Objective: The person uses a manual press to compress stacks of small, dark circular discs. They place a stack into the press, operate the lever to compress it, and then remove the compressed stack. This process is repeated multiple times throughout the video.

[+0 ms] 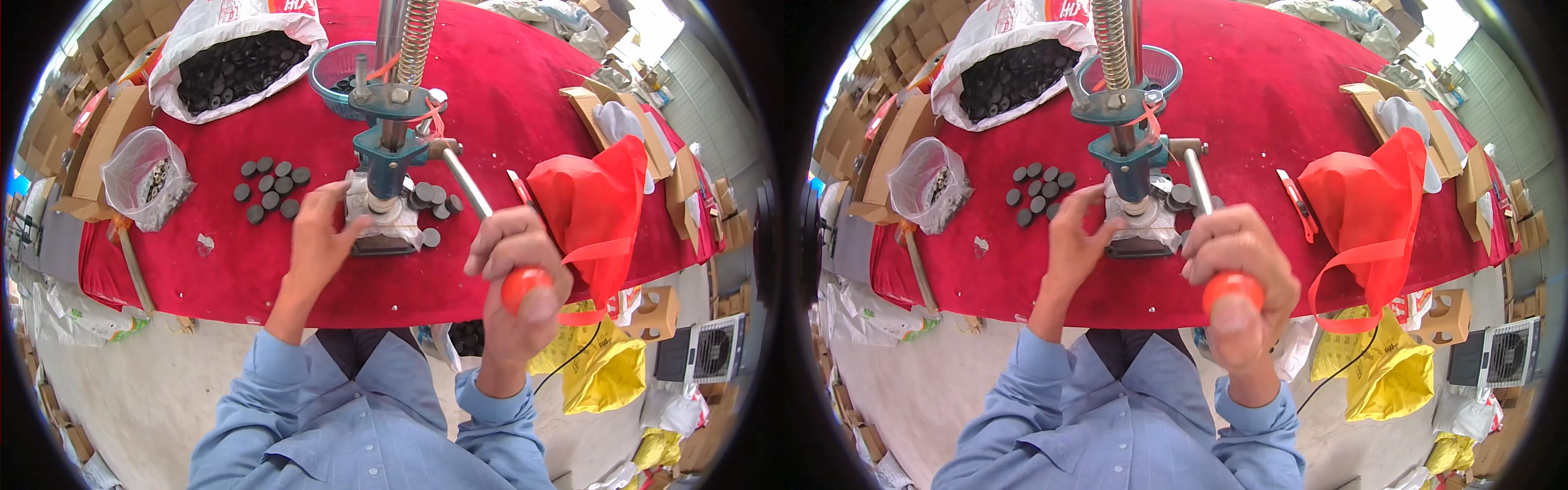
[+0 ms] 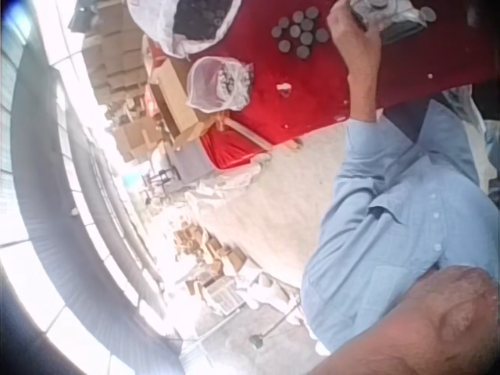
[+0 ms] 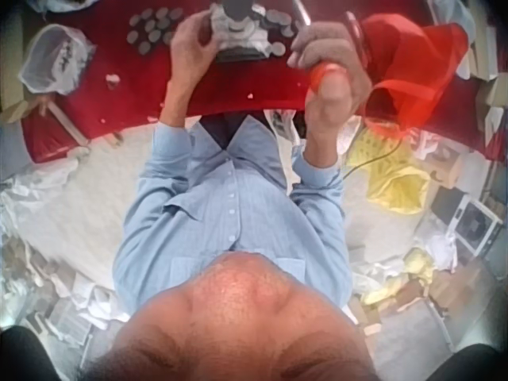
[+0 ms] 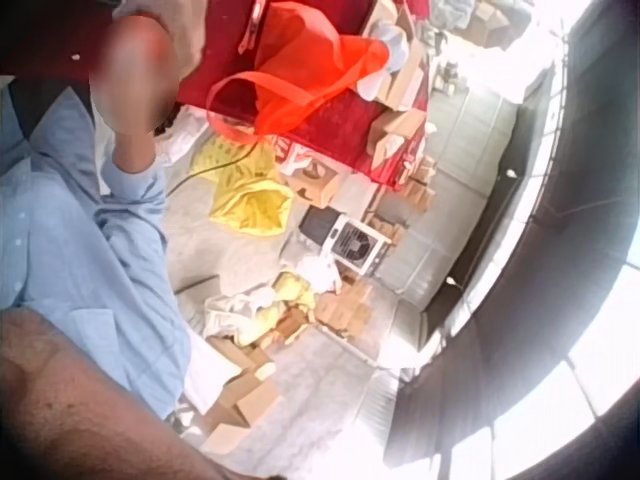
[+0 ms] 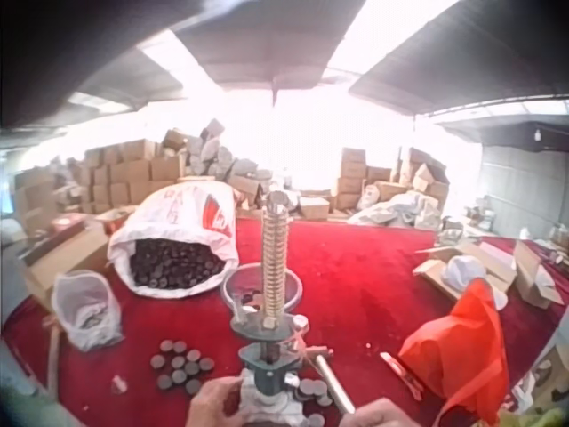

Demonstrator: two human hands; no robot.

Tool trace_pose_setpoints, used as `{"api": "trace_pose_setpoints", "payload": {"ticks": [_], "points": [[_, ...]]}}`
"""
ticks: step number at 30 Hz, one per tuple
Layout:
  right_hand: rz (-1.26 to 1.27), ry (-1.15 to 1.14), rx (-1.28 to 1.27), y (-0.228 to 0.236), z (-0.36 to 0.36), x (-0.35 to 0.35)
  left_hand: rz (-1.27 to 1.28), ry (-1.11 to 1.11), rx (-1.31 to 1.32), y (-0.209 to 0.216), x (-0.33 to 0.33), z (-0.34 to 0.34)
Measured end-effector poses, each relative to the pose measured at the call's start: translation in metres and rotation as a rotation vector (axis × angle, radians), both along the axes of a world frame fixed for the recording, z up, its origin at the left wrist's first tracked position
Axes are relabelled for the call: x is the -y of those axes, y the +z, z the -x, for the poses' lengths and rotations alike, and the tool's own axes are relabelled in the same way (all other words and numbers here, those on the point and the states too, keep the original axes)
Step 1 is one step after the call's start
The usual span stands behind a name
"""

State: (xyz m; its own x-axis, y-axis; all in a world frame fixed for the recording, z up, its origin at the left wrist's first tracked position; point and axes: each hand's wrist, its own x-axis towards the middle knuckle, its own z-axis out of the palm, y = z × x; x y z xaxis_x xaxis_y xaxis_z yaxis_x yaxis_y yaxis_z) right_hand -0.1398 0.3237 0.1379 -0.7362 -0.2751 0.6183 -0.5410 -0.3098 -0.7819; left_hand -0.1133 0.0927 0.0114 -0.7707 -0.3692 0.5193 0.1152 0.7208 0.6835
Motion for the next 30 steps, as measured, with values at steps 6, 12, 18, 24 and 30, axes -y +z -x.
{"api": "trace_pose_setpoints", "payload": {"ticks": [6, 12, 18, 24, 30], "points": [[0.183, -0.058, -0.062, -0.072, -0.020, 0.007, 0.375, 0.301, 0.162, -0.019, 0.056, -0.041], [0.059, -0.030, -0.065, -0.053, -0.011, -0.003, 0.175, 0.246, 0.148, -0.023, 0.060, -0.042], [0.002, -0.004, -0.029, -0.015, -0.003, -0.004, -0.068, 0.190, 0.192, -0.023, 0.051, -0.028], [-0.003, 0.075, -0.028, 0.029, 0.026, 0.003, -0.130, 0.007, 0.009, 0.001, -0.005, -0.005], [0.003, 0.088, 0.078, 0.052, 0.033, 0.011, 0.020, 0.014, 0.036, 0.000, -0.022, 0.021]]}}
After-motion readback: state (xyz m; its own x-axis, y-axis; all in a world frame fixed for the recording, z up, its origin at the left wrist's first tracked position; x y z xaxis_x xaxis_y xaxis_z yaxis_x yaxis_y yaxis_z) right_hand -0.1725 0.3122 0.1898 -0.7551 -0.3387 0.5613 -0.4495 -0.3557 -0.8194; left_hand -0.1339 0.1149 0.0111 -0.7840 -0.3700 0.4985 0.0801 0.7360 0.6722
